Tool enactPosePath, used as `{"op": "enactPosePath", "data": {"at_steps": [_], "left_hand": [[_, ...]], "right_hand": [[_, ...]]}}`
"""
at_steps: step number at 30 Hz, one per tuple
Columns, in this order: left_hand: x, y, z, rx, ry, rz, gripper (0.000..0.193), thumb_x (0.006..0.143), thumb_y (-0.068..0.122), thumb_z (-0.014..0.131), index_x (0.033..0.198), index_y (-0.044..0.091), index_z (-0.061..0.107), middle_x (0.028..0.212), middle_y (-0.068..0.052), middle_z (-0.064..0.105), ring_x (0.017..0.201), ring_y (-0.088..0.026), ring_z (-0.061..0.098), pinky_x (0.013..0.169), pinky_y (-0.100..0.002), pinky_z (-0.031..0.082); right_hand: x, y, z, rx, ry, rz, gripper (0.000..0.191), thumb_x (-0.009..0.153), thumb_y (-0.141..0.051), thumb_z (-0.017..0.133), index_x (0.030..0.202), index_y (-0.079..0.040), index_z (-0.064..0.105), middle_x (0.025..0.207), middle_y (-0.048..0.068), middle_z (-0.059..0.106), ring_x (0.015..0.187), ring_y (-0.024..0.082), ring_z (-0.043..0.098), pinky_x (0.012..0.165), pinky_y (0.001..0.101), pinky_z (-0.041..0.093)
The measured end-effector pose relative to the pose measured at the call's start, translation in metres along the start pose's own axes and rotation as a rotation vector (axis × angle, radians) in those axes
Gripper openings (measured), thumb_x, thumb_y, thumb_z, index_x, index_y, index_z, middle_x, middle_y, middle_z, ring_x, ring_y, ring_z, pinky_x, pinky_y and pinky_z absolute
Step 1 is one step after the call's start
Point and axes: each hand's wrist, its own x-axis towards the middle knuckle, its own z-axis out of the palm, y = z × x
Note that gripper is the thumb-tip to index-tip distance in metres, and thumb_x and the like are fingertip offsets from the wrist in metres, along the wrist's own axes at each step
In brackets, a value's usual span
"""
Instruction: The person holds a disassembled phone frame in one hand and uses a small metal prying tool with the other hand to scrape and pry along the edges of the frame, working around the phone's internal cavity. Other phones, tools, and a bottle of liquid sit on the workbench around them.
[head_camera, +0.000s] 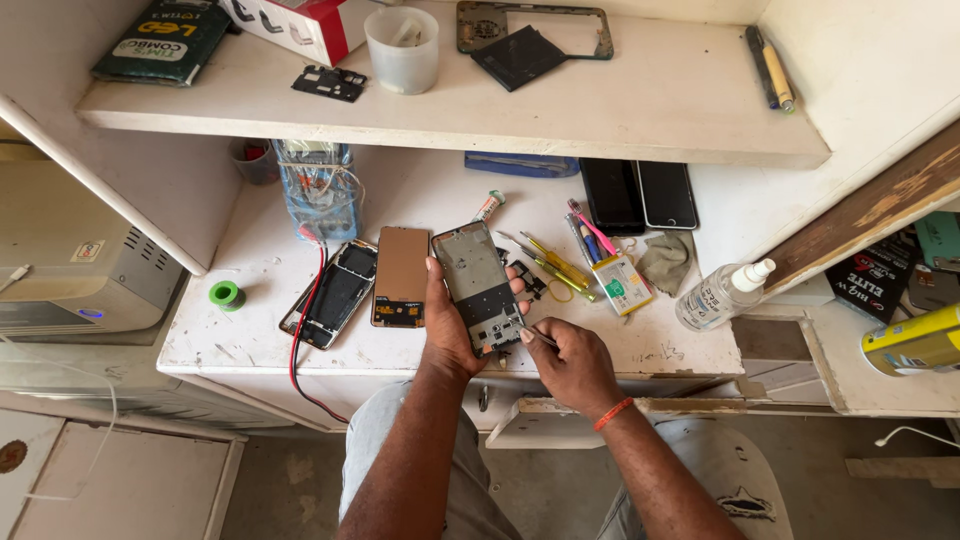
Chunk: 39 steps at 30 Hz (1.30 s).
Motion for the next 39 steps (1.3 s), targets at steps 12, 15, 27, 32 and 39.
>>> {"op": "enactPosePath", "data": {"at_steps": [12, 15, 27, 32, 39], "left_hand": [[-0.01, -0.014, 0.01, -0.015, -0.073, -0.02, 0.09, 0.094, 0.081, 0.033, 0.136, 0.004, 0.053, 0.107, -0.017, 0.072, 0.092, -0.029, 0.075, 0.08, -0.046, 0.065], [-0.012, -0.018, 0.014, -0.019, -0.068, -0.026, 0.09, 0.094, 0.081, 0.033, 0.136, 0.004, 0.053, 0.107, -0.018, 0.072, 0.093, -0.029, 0.075, 0.081, -0.045, 0.065], [-0.024, -0.03, 0.036, -0.053, -0.014, -0.001, 0.091, 0.093, 0.081, 0.033, 0.134, 0.002, 0.055, 0.107, -0.02, 0.072, 0.093, -0.03, 0.075, 0.079, -0.047, 0.064], [-0.028, -0.038, 0.046, -0.096, -0.059, -0.004, 0.089, 0.096, 0.079, 0.036, 0.135, 0.001, 0.054, 0.109, -0.02, 0.071, 0.094, -0.031, 0.074, 0.081, -0.048, 0.065], [-0.024, -0.039, 0.051, -0.216, -0.224, -0.053, 0.095, 0.095, 0.085, 0.037, 0.131, -0.001, 0.057, 0.106, -0.019, 0.072, 0.092, -0.032, 0.073, 0.082, -0.049, 0.063]], "right_hand": [[-0.016, 0.015, -0.023, 0.084, -0.066, -0.018, 0.033, 0.1, -0.032, 0.062, 0.084, -0.004, 0.066, 0.059, 0.005, 0.058, 0.055, 0.016, 0.053, 0.056, 0.0345, 0.048], [-0.019, 0.017, -0.028, 0.096, -0.08, -0.018, 0.032, 0.101, -0.03, 0.062, 0.084, -0.003, 0.065, 0.059, 0.005, 0.057, 0.055, 0.015, 0.051, 0.055, 0.0342, 0.046], [-0.035, 0.031, -0.053, 0.187, -0.078, -0.065, 0.027, 0.102, -0.029, 0.059, 0.094, -0.006, 0.069, 0.064, -0.001, 0.056, 0.06, 0.009, 0.05, 0.057, 0.0297, 0.047], [-0.04, 0.04, -0.064, 0.263, -0.045, 0.013, 0.032, 0.103, -0.033, 0.059, 0.09, -0.006, 0.068, 0.063, -0.002, 0.047, 0.059, 0.008, 0.042, 0.055, 0.0285, 0.041], [-0.038, 0.075, -0.058, 0.605, -0.065, -0.019, 0.024, 0.102, -0.023, 0.062, 0.087, -0.006, 0.062, 0.073, -0.007, 0.045, 0.068, 0.005, 0.04, 0.059, 0.0261, 0.036]]}}
